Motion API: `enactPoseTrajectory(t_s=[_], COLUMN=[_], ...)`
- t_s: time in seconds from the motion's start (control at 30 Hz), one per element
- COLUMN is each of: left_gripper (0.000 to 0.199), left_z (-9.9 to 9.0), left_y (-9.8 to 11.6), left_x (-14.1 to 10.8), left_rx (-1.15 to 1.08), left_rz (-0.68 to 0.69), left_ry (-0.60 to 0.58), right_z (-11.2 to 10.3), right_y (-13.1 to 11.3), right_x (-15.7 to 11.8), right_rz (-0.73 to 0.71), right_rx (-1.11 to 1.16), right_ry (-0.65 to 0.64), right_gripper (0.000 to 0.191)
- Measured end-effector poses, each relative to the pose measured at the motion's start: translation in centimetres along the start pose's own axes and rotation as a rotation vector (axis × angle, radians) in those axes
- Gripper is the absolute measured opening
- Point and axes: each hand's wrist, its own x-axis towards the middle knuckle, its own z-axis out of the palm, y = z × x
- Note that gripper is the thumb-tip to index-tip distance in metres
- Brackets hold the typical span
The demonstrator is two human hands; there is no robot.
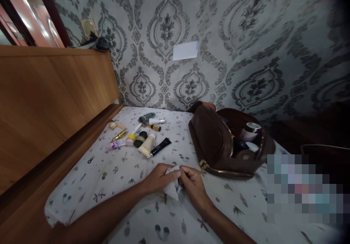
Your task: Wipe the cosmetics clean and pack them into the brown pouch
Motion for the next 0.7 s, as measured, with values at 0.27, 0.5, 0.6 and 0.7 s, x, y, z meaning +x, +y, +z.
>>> enactPoseTrajectory(t_s=[0.27,0.5,0.6,0.7], left_gripper=[0.055,0.055,0.051,0.047], left_z=[0.10,0.16,0.44,0.74], left_y=[0.25,0.56,0.12,-0.28], left_x=[0.02,-0.07,-0.20,-0.25], left_rx=[0.037,0.084,0.127,0.165], left_rz=[-0.013,0.009,0.009,-0.006], left_ry=[0.023,0.025,0.076,0.166], right_z=[-0.01,0.14,0.25,0.30], right_y=[0.03,0.16,-0.18,-0.44], right_x=[0.01,0.01,-0.24,-0.36], right_rz=[-0.014,-0.007,0.013,0.016], right_rx=[0.014,0.058,0.073,0.092], right_ry=[-0.016,-0.015,-0.007,0.001], right_gripper=[0.049,0.051,0.053,0.054])
